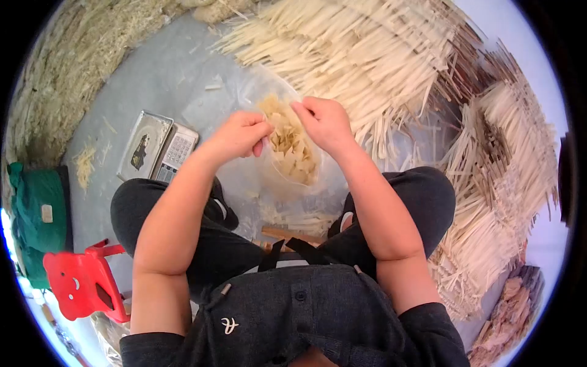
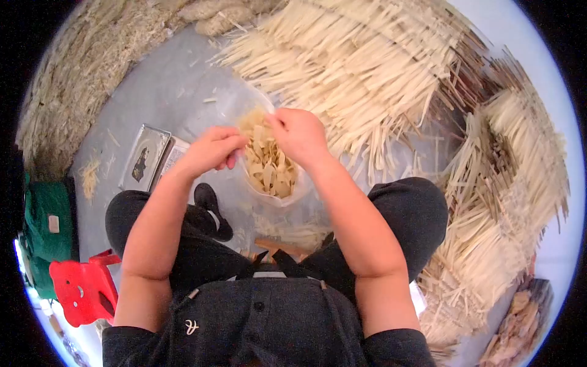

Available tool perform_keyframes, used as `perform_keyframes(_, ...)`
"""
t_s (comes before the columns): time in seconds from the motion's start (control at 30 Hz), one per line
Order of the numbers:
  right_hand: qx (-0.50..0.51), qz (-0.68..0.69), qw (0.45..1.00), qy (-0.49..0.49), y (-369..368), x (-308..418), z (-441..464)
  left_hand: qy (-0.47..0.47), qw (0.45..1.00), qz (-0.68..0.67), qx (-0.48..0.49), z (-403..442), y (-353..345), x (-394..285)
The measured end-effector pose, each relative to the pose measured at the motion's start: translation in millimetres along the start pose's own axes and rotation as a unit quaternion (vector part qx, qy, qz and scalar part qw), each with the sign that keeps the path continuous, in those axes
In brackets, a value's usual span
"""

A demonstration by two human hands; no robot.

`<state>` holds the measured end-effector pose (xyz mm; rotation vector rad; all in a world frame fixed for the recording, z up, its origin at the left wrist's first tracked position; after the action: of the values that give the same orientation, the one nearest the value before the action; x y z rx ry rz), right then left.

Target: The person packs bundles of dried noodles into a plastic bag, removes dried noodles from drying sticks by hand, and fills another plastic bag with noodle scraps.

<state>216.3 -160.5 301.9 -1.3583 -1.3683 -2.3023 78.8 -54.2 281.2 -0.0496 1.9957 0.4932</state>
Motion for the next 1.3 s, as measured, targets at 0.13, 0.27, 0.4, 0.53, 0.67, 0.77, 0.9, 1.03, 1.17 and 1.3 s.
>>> perform_keyframes(0.13,0.006,0.066,0.996,0.056,16,39,1,-0.030,0.998,-0.049,-0.002,-16,12,-24)
perform_keyframes(0.27,0.024,-0.056,0.998,0.019,3,-1,4,0.021,0.997,0.062,0.046,9,2,3)
perform_keyframes(0.4,-0.039,-0.084,0.994,0.051,21,7,-16,0.064,0.987,0.122,0.085,18,-1,16)
perform_keyframes(0.53,0.064,-0.112,0.979,0.155,40,52,-42,0.027,0.976,0.208,-0.051,32,53,-5)
perform_keyframes(0.67,0.121,-0.286,0.910,0.276,6,71,-106,-0.154,0.930,0.214,-0.257,53,88,-17)
perform_keyframes(0.77,0.134,-0.306,0.906,0.261,-13,50,-126,-0.237,0.837,0.315,-0.379,58,83,-32)
perform_keyframes(0.9,0.156,-0.300,0.904,0.262,-1,68,-132,-0.118,0.880,0.312,-0.337,93,85,-15)
perform_keyframes(1.03,0.203,-0.312,0.871,0.320,1,76,-154,-0.096,0.913,0.273,-0.286,145,86,30)
perform_keyframes(1.17,0.206,-0.268,0.888,0.312,9,76,-159,-0.045,0.955,0.201,-0.212,144,86,25)
perform_keyframes(1.3,0.213,-0.252,0.892,0.308,17,81,-165,-0.081,0.966,0.102,-0.222,122,114,-2)
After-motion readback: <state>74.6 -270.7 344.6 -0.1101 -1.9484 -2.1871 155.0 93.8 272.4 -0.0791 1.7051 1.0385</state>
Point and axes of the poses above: each hand's wrist, its own z-axis towards the middle knuckle, its own y-axis out of the back of the hand, x = y × z, the point moved 9 cm from there along z, towards the middle knuckle, and after that the axes turned 1 degree about -z, right-handed, at the moved point
